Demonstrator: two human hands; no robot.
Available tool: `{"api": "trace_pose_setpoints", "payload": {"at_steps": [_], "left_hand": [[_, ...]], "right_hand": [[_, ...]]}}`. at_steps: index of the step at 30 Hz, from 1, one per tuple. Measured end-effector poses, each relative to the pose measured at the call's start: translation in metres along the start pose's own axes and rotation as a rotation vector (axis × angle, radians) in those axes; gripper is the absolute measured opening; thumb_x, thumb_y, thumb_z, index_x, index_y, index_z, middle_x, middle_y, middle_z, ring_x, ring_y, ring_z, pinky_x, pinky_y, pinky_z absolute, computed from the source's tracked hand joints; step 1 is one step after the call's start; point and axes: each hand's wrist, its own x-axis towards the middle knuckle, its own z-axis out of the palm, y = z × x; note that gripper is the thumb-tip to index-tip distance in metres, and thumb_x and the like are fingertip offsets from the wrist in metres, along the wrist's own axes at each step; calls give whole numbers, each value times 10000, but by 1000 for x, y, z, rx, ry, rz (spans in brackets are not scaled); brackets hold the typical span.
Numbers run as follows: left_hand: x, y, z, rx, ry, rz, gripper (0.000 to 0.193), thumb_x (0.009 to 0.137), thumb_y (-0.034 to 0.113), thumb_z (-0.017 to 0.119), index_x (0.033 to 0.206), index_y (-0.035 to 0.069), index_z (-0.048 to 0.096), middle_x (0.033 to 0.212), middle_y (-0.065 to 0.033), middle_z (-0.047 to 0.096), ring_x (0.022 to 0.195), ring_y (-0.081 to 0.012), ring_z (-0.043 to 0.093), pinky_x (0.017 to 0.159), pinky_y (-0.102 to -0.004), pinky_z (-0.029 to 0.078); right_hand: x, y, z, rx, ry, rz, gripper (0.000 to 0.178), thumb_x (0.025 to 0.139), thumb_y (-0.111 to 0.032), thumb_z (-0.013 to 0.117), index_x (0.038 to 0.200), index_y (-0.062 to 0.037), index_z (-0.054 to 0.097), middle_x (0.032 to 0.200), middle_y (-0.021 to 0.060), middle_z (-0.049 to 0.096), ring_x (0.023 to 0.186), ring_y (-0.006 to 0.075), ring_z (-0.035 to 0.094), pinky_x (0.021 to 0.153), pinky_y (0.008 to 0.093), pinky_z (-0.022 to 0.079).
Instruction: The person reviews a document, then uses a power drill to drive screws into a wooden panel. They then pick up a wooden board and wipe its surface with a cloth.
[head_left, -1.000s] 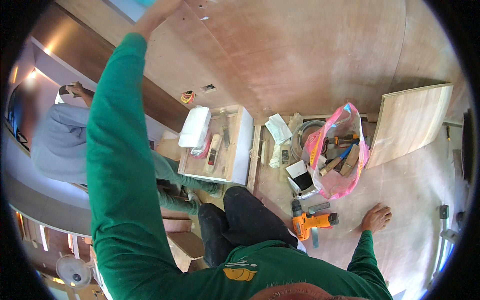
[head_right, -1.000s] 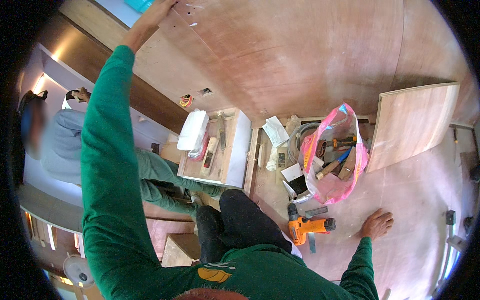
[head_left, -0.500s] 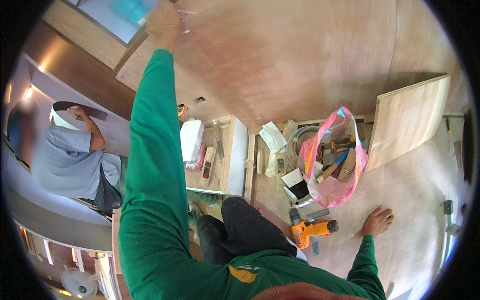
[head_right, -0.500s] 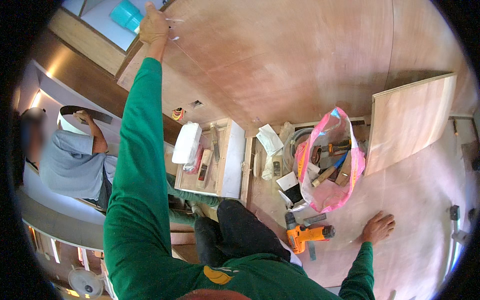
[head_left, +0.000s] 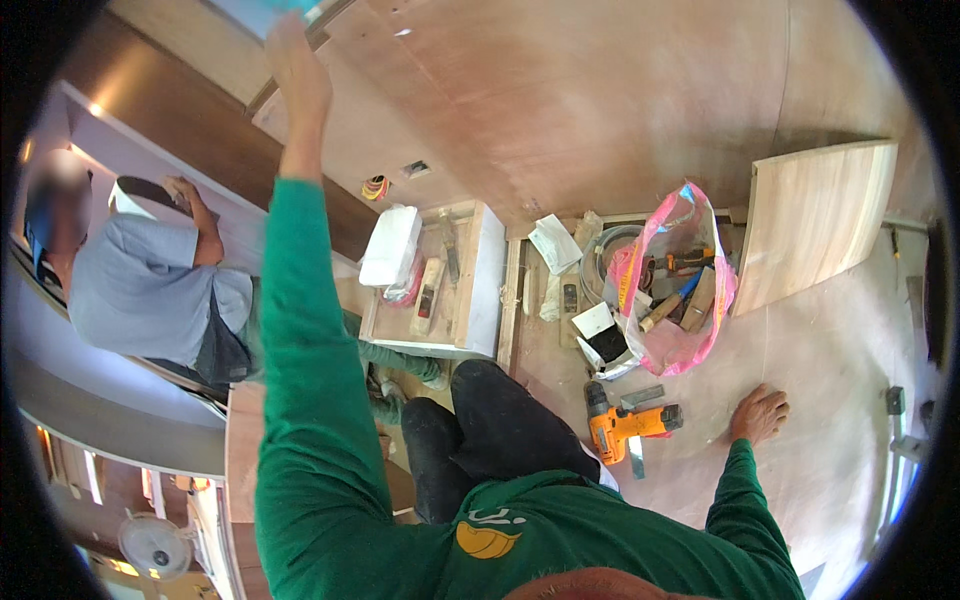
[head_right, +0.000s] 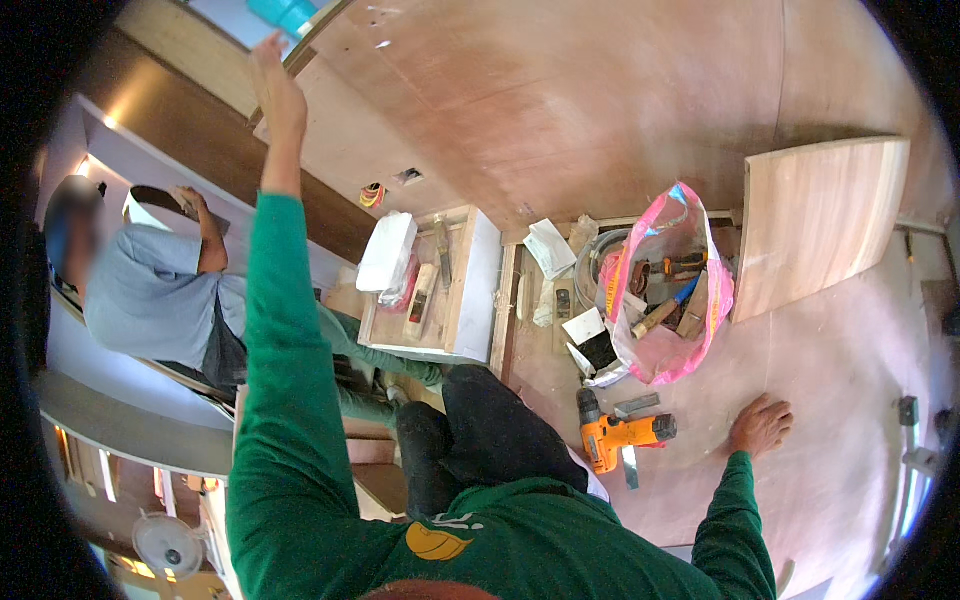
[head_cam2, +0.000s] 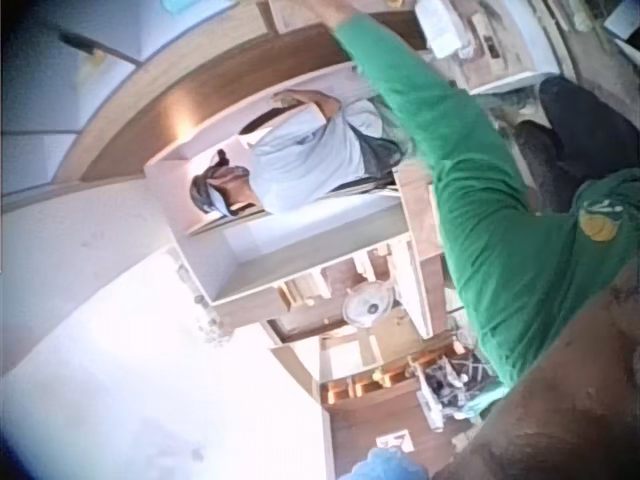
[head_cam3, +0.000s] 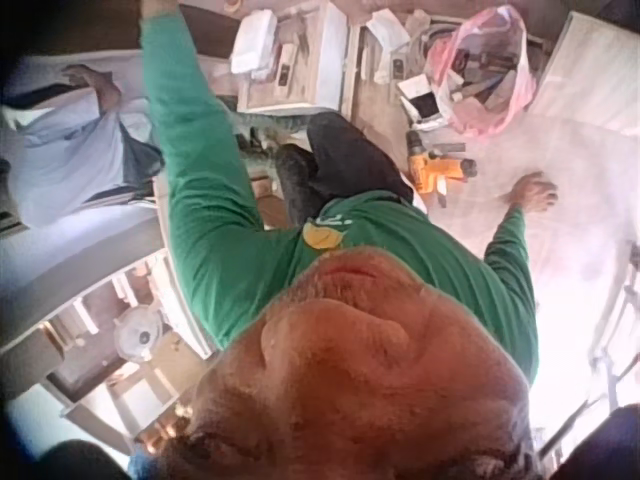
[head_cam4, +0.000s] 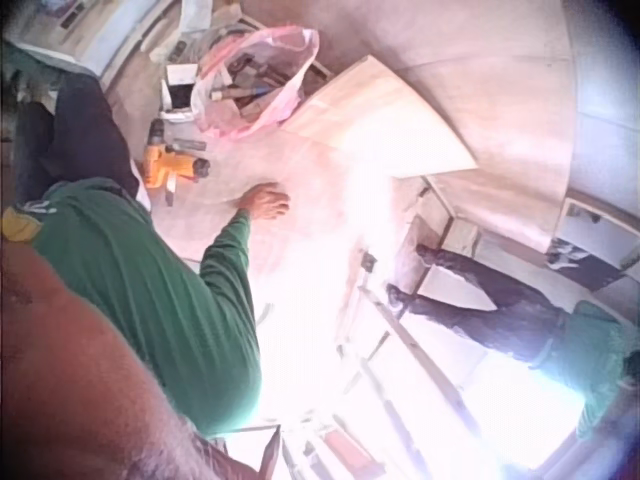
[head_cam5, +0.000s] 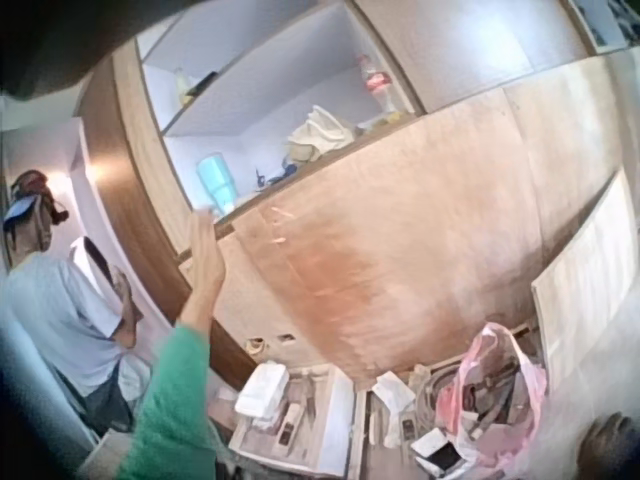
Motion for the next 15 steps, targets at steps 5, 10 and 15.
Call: {"api": "trace_pose_setpoints", "payload": {"at_steps": [5, 10, 15], "left_hand": [[-245, 92, -118, -470, -301, -705, 477, 1151, 406, 422, 1098, -22, 625, 1008, -129, 622, 969, -259, 578, 888, -420, 471], [-465, 200, -265, -594, -553, -1294, 417, 1147, 333, 493, 1005, -13, 678, 890, -72, 648, 875, -164, 607, 838, -338, 491], [-527, 234, -339, -698, -363, -1466, 357, 1134, 297, 551, 1047, -26, 677, 888, -45, 644, 854, -146, 609, 820, -323, 499]], "right_hand": [[-5, 6, -9, 2, 39, 6, 594, 1080, -524, 458, 1397, -24, 498, 1393, 234, 521, 1294, 439, 520, 983, 624, 476], [-8, 1, 5, -12, 29, -26, 590, 1058, -499, 504, 1402, -19, 489, 1412, 249, 511, 1299, 440, 520, 1022, 612, 470], [58, 48, 33, -233, -258, -293, 622, 1016, -430, 580, 1396, 52, 474, 1452, 308, 476, 1300, 470, 520, 1090, 578, 466]]}}
